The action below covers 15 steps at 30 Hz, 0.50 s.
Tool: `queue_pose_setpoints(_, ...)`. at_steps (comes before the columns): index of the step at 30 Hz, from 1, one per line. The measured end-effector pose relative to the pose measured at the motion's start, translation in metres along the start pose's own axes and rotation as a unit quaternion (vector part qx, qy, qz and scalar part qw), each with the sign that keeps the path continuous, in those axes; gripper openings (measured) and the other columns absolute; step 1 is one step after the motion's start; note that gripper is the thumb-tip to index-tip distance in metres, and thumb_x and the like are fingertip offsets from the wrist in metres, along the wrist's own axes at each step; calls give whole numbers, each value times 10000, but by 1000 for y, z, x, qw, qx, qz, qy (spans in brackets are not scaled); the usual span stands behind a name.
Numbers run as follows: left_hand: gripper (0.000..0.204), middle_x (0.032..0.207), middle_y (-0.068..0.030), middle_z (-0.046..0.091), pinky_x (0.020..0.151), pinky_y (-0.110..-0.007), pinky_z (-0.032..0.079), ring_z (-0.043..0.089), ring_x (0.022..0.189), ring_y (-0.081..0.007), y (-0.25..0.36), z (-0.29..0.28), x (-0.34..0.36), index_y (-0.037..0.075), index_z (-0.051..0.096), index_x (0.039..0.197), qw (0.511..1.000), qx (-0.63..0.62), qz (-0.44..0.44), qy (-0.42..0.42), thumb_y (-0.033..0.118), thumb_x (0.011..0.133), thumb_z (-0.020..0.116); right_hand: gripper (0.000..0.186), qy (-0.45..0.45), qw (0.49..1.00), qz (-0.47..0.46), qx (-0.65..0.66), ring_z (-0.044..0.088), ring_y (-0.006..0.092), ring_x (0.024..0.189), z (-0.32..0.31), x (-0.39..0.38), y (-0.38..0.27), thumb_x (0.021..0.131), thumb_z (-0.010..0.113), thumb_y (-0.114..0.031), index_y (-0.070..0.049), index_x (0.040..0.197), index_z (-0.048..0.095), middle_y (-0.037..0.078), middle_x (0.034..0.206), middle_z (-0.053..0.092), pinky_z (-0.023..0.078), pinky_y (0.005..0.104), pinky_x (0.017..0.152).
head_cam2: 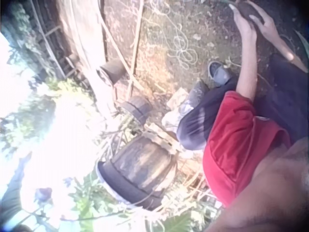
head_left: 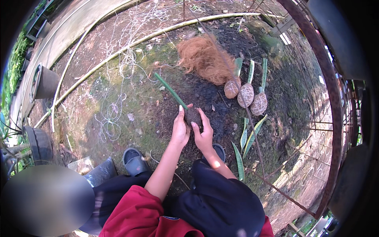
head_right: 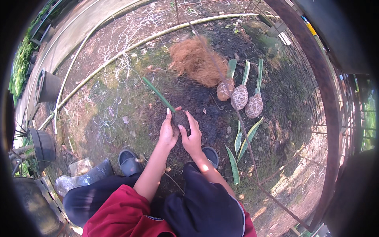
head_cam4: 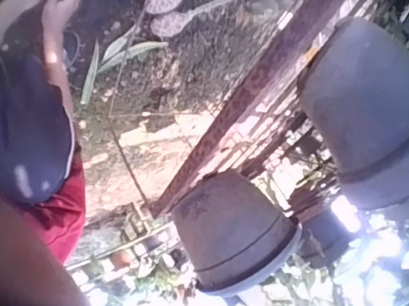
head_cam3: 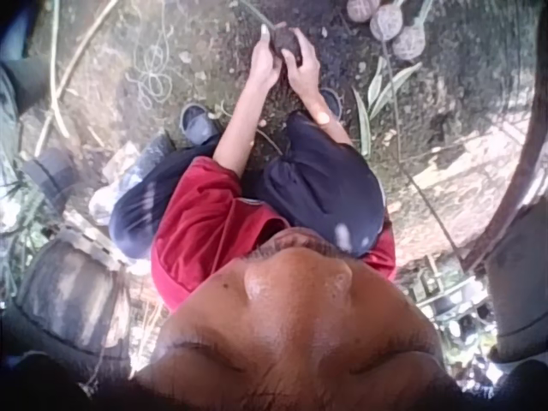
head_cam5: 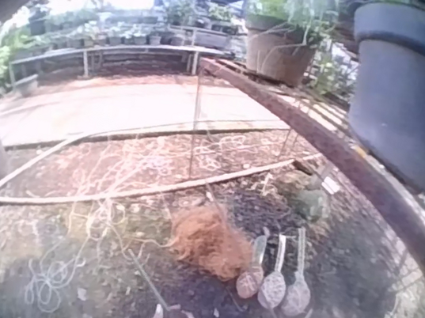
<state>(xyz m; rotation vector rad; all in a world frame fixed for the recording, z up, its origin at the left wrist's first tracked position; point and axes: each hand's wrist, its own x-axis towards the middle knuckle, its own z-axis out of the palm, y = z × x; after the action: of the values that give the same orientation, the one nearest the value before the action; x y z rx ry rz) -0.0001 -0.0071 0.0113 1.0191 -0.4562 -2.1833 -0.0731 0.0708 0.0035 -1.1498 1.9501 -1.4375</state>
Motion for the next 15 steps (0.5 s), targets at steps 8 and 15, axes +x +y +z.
queue_pose_setpoints(8, 504, 1032, -101, 658, 907, -354, 496, 617, 976, -192, -11, -11, 13, 46, 615, 1043, 995, -63, 69, 39, 486, 1037, 370, 567, -63, 996, -13, -58, 400, 379, 1350, 8, -8, -12, 938, 592, -223, -6, 1436, 426, 198, 1444, 464, 293, 443, 1122)
queue_pose_setpoints(15, 343, 983, -82, 661, 828, -342, 533, 646, 894, -191, 1, -17, 14, 72, 614, 998, 996, -72, 33, 35, 392, 1003, 490, 643, -89, 972, -112, -184, 298, 432, 1391, 5, -6, -15, 915, 570, -342, -55, 1465, 405, 144, 1495, 426, 161, 587, 1132)
